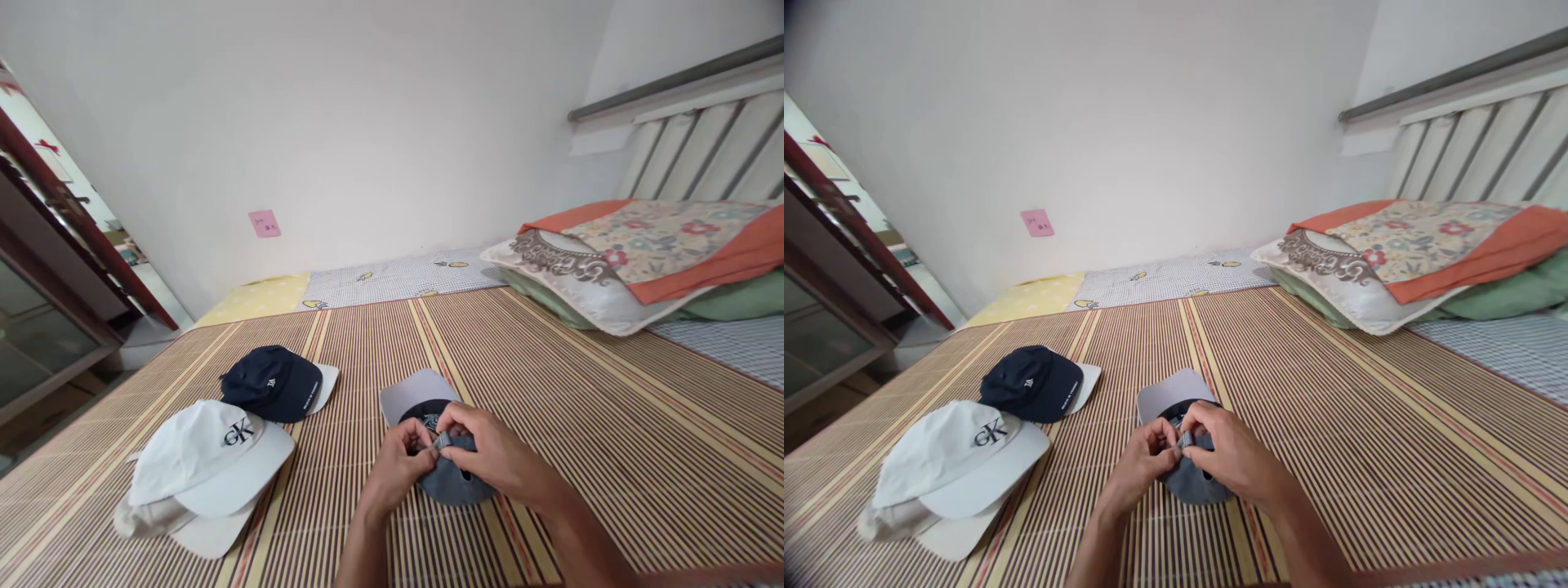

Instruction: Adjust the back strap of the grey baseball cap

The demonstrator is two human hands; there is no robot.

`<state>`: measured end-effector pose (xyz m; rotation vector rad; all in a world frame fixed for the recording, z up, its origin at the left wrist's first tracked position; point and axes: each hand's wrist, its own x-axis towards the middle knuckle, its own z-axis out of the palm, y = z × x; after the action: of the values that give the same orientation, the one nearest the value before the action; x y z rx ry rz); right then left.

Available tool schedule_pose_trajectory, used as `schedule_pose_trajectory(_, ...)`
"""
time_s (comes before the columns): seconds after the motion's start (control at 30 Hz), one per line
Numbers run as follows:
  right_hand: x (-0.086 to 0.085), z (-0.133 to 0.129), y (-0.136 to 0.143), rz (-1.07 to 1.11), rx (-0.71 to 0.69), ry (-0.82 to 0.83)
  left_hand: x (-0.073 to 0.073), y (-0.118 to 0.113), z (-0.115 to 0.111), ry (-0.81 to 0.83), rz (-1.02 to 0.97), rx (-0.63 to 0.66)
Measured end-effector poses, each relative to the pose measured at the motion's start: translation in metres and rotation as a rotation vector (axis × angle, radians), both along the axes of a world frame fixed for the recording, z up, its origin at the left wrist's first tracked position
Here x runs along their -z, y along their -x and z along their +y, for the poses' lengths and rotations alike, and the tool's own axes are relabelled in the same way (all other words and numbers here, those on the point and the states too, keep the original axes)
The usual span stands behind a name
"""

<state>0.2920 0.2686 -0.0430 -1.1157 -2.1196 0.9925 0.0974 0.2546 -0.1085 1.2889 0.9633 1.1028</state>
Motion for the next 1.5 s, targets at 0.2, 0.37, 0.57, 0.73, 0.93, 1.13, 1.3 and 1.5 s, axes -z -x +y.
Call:
schedule_pose_trajectory(0.2, -0.002, 0.001, -0.002, 0.002, -0.005, -0.009, -0.004, 0.003, -0.001, 0.021, -0.023, 0.060)
schedule_pose_trajectory(0.37, -0.002, 0.002, -0.003, -0.008, -0.009, 0.004, -0.014, 0.005, -0.005, 0.065, -0.049, 0.114)
schedule_pose_trajectory(0.57, -0.005, -0.001, -0.004, 0.010, -0.025, 0.018, -0.019, 0.008, -0.007, 0.080, -0.111, 0.158)
schedule_pose_trajectory(0.73, -0.003, 0.003, -0.008, 0.032, -0.027, 0.008, -0.017, 0.011, -0.006, 0.064, -0.143, 0.167)
schedule_pose_trajectory(0.93, 0.001, 0.004, -0.006, 0.044, -0.051, 0.009, -0.016, 0.009, -0.006, 0.121, -0.084, 0.198)
schedule_pose_trajectory(1.13, 0.002, 0.006, -0.010, 0.065, -0.108, 0.104, -0.018, 0.009, -0.007, 0.131, -0.069, 0.152)
schedule_pose_trajectory(1.3, 0.002, 0.011, -0.020, 0.038, -0.120, 0.165, -0.016, 0.011, -0.007, 0.110, -0.058, 0.152)
schedule_pose_trajectory(1.5, 0.005, 0.011, -0.026, 0.071, -0.135, 0.143, -0.014, 0.010, -0.007, 0.116, -0.029, 0.183)
